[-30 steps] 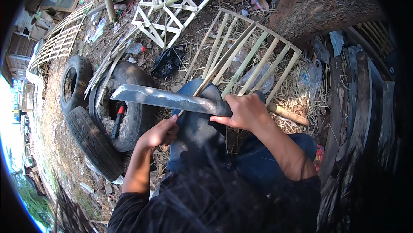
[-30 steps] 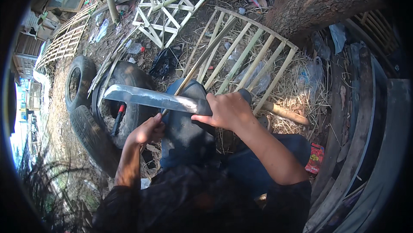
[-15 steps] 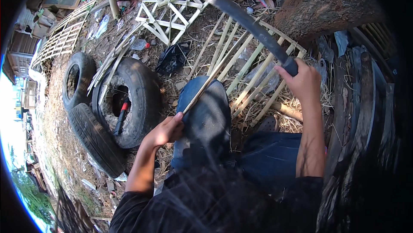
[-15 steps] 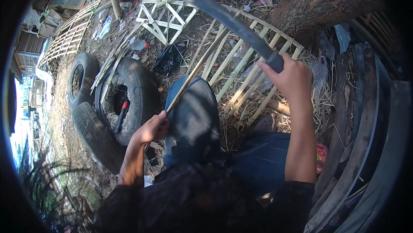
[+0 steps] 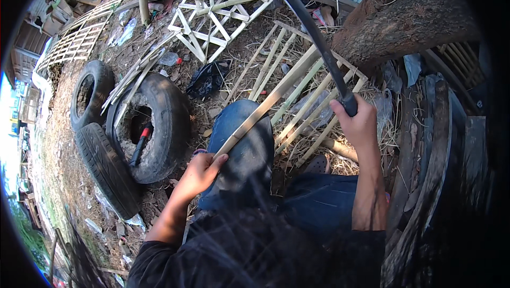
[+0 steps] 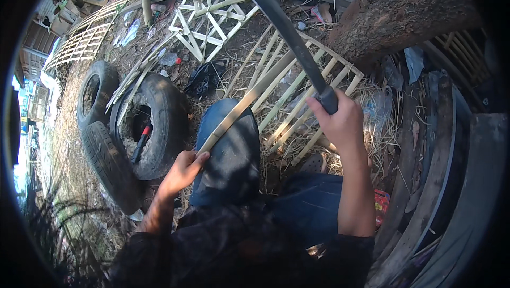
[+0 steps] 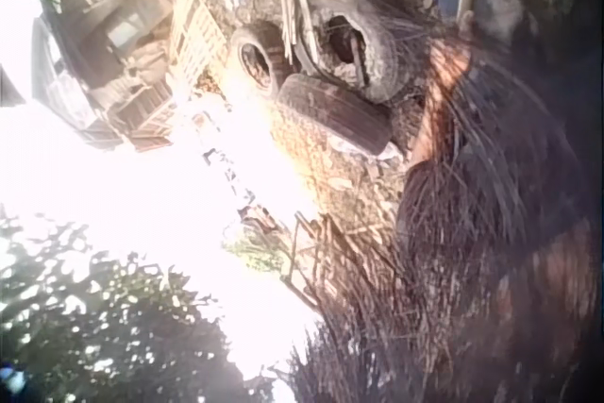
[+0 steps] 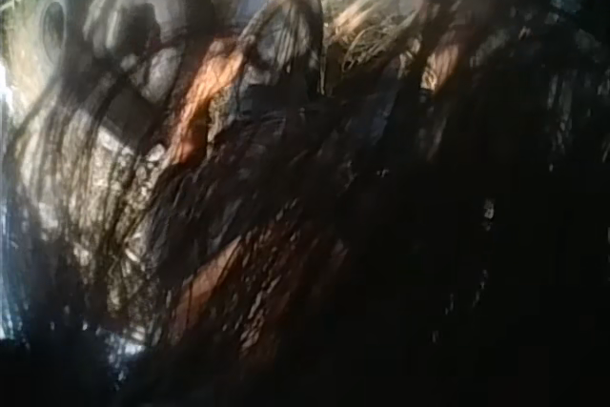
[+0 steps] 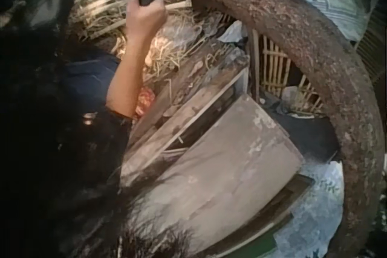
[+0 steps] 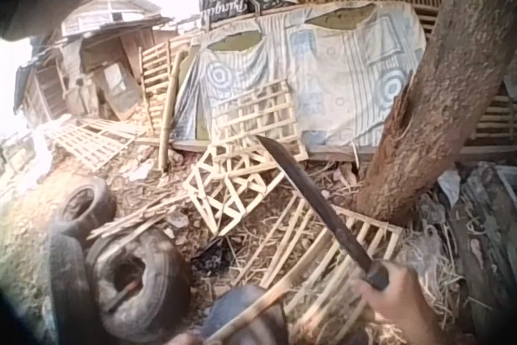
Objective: The person taps bamboo strips into a cage-like frame and then uses a large knife to shave and thin a separate bamboo strip.
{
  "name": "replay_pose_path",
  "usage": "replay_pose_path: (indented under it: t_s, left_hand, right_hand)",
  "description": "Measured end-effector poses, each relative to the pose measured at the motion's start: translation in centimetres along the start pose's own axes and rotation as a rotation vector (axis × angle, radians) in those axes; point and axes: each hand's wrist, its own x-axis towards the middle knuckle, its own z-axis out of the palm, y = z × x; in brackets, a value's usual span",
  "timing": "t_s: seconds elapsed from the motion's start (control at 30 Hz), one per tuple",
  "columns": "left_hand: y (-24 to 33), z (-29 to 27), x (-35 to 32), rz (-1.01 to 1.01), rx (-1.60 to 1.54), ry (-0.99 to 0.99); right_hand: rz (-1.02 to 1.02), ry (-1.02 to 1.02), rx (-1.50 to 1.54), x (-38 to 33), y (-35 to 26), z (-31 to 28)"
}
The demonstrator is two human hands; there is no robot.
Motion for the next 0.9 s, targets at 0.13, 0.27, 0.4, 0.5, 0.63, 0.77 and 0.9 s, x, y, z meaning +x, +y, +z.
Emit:
replay_pose_path:
  t_s: [0.13,0.27,0.4,0.5,0.63,0.77,0.9]
  left_hand:
    - [1.1,1.4,-0.7,0.117,0.145,0.124]
    - [1.3,2.6,-1.3,0.194,0.304,0.236]
    - [1.7,3.1,-1.5,0.156,0.406,0.256]
    - [0.9,3.5,-1.0,0.205,0.376,0.319]
    - [0.6,3.8,-1.0,0.203,0.415,0.317]
    - [1.1,3.8,-0.9,0.191,0.405,0.324]
    - [0.9,3.6,-0.7,0.22,0.386,0.315]
  right_hand:
    - [-0.151,-0.19,-0.06,-1.7,-1.3,3.5]
    - [-0.312,-0.318,-0.192,-3.5,-1.8,6.8]
    - [-0.341,-0.398,-0.262,-4.1,-2.2,7.3]
    - [-0.357,-0.357,-0.326,-3.3,-1.3,7.5]
    - [-0.391,-0.369,-0.427,-2.1,-1.0,6.3]
    - [-0.46,-0.208,-0.438,-1.8,0.5,5.5]
    - [-0.409,-0.125,-0.479,-0.7,2.0,3.3]
